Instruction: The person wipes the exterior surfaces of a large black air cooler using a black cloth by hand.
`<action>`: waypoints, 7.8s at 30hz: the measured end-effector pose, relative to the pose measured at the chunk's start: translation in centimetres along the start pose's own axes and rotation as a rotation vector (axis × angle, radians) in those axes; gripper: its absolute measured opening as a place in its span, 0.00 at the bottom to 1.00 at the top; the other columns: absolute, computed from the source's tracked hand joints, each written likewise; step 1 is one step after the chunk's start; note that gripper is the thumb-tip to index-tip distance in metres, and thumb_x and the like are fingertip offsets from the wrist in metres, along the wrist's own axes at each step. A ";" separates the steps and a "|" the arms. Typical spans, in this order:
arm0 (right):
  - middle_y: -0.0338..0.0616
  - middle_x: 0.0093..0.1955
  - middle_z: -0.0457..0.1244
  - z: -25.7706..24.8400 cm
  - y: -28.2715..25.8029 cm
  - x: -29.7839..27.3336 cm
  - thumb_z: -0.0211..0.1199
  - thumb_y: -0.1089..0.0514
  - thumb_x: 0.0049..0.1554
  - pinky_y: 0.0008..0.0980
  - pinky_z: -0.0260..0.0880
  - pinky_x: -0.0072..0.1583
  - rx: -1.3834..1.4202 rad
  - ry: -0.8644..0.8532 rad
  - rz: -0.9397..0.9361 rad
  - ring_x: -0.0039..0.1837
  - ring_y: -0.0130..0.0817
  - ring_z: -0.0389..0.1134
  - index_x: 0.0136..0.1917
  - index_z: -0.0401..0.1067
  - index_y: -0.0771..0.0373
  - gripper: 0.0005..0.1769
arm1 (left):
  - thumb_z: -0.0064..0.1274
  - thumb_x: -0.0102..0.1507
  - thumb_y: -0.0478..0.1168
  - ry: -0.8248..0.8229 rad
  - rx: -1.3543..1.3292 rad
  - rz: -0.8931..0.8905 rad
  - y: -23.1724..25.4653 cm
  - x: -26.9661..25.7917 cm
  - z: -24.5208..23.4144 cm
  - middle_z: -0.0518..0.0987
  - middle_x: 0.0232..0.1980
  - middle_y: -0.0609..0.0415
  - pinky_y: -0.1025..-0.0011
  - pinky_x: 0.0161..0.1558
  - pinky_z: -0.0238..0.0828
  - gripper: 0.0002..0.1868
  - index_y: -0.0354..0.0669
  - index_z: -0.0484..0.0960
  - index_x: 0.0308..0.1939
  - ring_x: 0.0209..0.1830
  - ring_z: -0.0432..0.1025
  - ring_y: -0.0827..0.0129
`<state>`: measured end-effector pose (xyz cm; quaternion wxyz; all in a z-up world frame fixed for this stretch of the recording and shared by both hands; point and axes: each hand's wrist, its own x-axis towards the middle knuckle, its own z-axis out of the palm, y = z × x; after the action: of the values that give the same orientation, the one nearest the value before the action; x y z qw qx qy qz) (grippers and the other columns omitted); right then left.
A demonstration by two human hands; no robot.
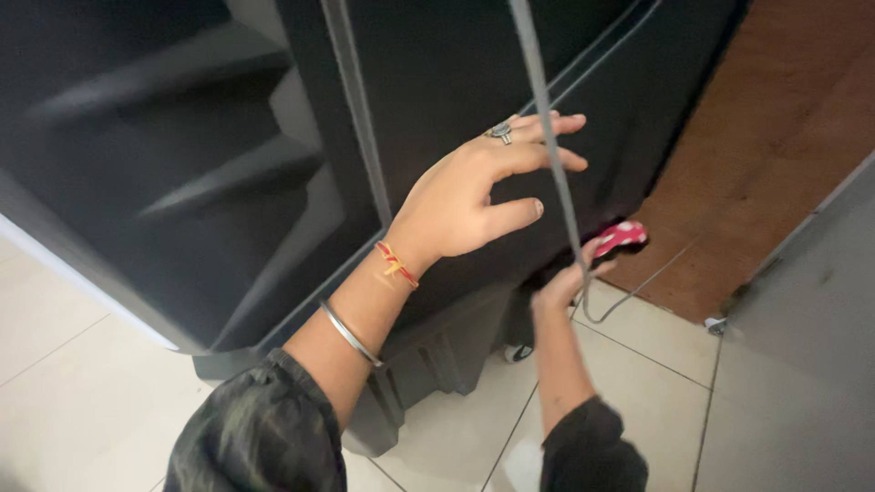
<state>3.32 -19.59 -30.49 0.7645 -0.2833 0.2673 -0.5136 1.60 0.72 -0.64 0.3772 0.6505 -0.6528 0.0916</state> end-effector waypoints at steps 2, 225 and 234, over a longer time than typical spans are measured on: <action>0.56 0.86 0.38 -1.1 2.2 -5.8 0.57 0.36 0.64 0.42 0.46 0.80 -0.072 -0.019 -0.093 0.83 0.46 0.48 0.84 0.24 0.64 0.57 | 0.48 0.51 0.40 0.018 -0.054 -0.008 0.1 0.1 -0.1 0.69 0.79 0.51 0.59 0.83 0.57 0.36 0.50 0.79 0.67 0.82 0.63 0.56; 0.44 0.72 0.59 -21.1 17.8 -7.7 0.54 0.51 0.64 0.33 0.60 0.68 -0.631 -0.620 0.139 0.72 0.35 0.60 0.76 0.56 0.63 0.31 | 0.53 0.64 0.47 0.132 0.798 -0.090 -5.2 -24.7 21.3 0.63 0.80 0.64 0.49 0.76 0.31 0.20 0.55 0.81 0.60 0.79 0.54 0.67; 0.53 0.70 0.64 -12.3 8.0 -6.4 0.65 0.56 0.58 0.39 0.65 0.67 -0.401 -0.438 -0.026 0.69 0.43 0.65 0.70 0.67 0.67 0.29 | 0.49 0.65 0.52 0.305 1.143 -0.337 -1.4 -12.7 17.7 0.67 0.78 0.63 0.53 0.78 0.34 0.27 0.50 0.83 0.66 0.77 0.58 0.71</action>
<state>-2.29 -13.01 -43.98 0.7261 -0.5361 0.1882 -0.3872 -5.37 -0.38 -21.28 0.0673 0.8237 -0.3275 0.4580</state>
